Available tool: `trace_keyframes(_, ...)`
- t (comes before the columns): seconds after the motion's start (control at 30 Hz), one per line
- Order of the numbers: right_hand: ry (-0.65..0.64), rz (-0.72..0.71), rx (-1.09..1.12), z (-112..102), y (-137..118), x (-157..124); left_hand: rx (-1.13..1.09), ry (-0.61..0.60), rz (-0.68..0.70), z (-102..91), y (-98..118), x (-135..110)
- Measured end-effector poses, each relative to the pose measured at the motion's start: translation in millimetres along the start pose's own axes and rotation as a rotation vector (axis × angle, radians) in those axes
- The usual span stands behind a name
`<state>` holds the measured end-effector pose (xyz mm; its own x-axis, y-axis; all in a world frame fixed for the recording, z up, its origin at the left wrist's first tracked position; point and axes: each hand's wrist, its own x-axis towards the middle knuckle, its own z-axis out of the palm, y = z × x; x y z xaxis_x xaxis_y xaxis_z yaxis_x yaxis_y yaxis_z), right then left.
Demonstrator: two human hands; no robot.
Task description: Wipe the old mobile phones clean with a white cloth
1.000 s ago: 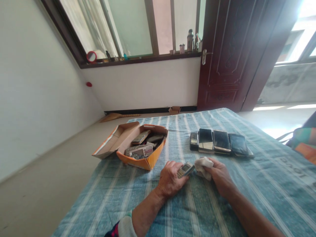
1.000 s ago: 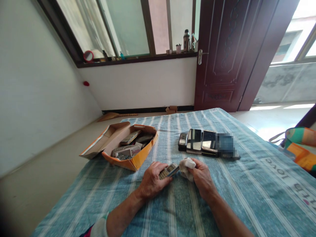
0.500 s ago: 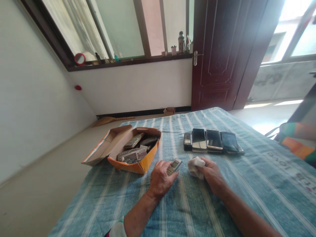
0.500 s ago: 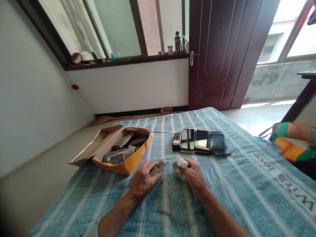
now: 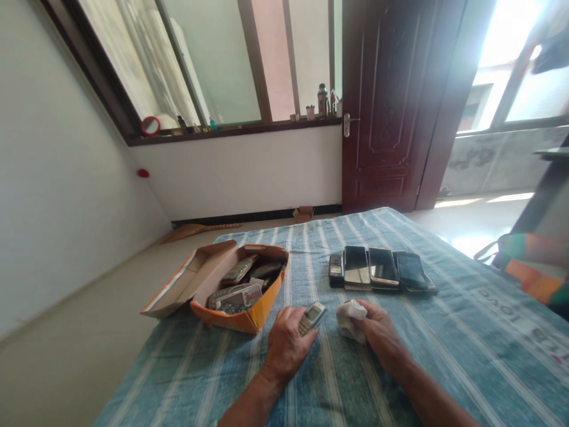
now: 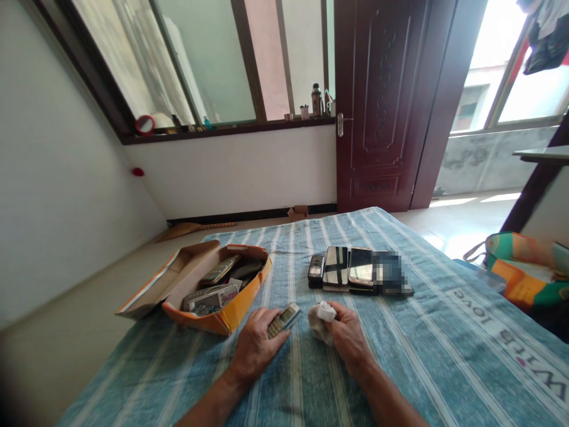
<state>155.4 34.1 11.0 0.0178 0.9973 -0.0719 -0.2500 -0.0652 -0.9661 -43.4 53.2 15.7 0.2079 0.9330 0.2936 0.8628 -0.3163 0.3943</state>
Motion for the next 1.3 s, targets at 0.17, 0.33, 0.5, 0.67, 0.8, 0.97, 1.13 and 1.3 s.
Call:
trace_keyframes(0.17, -0.001, 0.006, -0.004, 0, 3, 1, 0.027, -0.009, -0.015, 1.1, 0, -1)
trace_keyframes(0.33, -0.005, 0.001, -0.014, 0, 2, 0, 0.049, -0.030, -0.015, -0.8, 3, -2)
trace_keyframes(0.5, 0.004, -0.027, -0.064, -1, 1, 0, 0.071, -0.038, 0.004, -0.9, 4, -2)
trace_keyframes(0.67, 0.004, -0.005, -0.038, -1, 1, 1, 0.068, -0.036, 0.016, 1.2, 2, -2)
trace_keyframes(0.8, 0.002, 0.012, -0.011, 3, -3, -2, 0.060, -0.037, 0.001, 0.0, 3, -2)
trace_keyframes(0.97, 0.012, -0.014, -0.081, 5, -4, -6, 0.054, -0.050, -0.015, -2.8, 4, -3)
trace_keyframes(1.13, 0.038, -0.060, -0.212, 2, 5, -5, 0.042, -0.057, -0.030, -2.9, 4, -5)
trace_keyframes(1.3, 0.028, -0.071, -0.261, 0, 10, -3, 0.017, -0.046, -0.035, -1.8, 3, -6)
